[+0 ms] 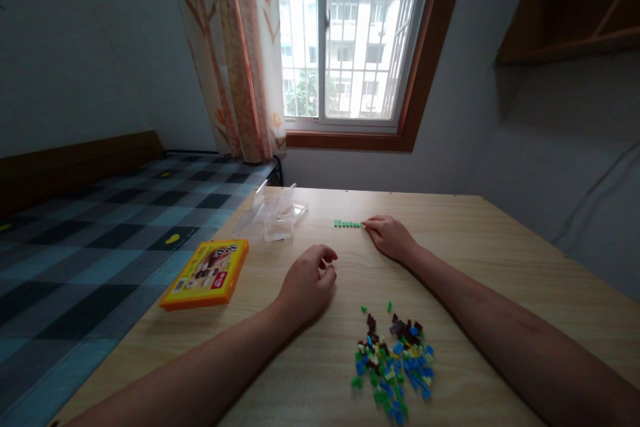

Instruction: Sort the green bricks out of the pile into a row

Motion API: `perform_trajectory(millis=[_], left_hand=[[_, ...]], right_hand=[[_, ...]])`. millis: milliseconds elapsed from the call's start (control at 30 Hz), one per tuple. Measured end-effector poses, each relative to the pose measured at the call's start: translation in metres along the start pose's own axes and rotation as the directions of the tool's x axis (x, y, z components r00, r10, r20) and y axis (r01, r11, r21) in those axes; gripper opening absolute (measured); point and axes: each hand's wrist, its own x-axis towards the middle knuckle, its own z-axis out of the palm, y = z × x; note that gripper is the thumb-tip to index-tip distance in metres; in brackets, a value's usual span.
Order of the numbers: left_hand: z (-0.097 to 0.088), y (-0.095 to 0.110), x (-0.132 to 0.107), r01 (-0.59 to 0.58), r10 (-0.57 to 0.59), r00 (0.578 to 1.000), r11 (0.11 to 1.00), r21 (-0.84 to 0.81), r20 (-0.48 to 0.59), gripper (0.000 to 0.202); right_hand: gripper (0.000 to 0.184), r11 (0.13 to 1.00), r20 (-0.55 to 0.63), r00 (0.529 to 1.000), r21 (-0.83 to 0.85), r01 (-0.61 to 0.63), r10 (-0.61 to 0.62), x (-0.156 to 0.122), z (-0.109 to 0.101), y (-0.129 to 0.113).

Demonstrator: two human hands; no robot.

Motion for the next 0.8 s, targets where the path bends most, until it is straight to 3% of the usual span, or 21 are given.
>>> perform_trajectory(millis=[100, 167, 200, 267, 333, 400, 433, 633, 800], left_hand=[[0.0, 0.0, 0.0, -0.003, 0.003, 1.0, 1.0, 0.006, 0.002, 0.019], [0.0, 0.0, 0.0, 0.004, -0.004, 1.0, 1.0, 0.011, 0.005, 0.019], [-0.001, 0.0, 0.0, 0.007, -0.007, 1.0, 1.0, 0.011, 0.006, 0.019], [-0.001, -0.001, 0.0, 0.008, -0.008, 1.0, 1.0, 0.008, 0.006, 0.019], [-0.001, -0.001, 0.0, 0.005, -0.005, 1.0, 1.0, 0.007, 0.008, 0.019], [-0.001, 0.0, 0.0, 0.006, -0.006, 1.0, 1.0, 0.01, 0.011, 0.019], [-0.001, 0.0, 0.0, 0.009, -0.009, 1.0, 1.0, 0.012, 0.01, 0.019], [-0.001, 0.001, 0.0, 0.019, -0.019, 1.0, 1.0, 0.008, 0.013, 0.019], [0.0, -0.002, 0.001, 0.01, -0.01, 1.0, 1.0, 0.004, 0.012, 0.017]], right_hand=[[0.028, 0.999, 0.038, 0.998, 0.027, -0.048, 0.047, 0.001, -0.013, -0.001], [0.025, 0.993, 0.223, 0.973, 0.087, -0.085, 0.064, 0.003, -0.03, -0.001], [0.023, 0.984, 0.369, 0.928, 0.139, -0.11, 0.052, 0.003, -0.04, -0.001], [0.026, 0.948, 0.67, 0.741, 0.257, -0.188, -0.034, 0.003, -0.061, -0.005], [0.032, 0.904, 0.829, 0.549, 0.312, -0.293, -0.108, 0.002, -0.076, -0.013], [0.039, 0.887, 0.9, 0.417, 0.291, -0.358, -0.127, 0.0, -0.083, -0.024], [0.042, 0.892, 0.917, 0.377, 0.272, -0.362, -0.126, -0.002, -0.083, -0.03], [0.047, 0.931, 0.956, 0.252, 0.223, -0.289, -0.151, -0.004, -0.071, -0.055], [0.032, 0.95, 0.948, 0.252, 0.246, -0.191, -0.195, -0.004, -0.072, -0.065]])
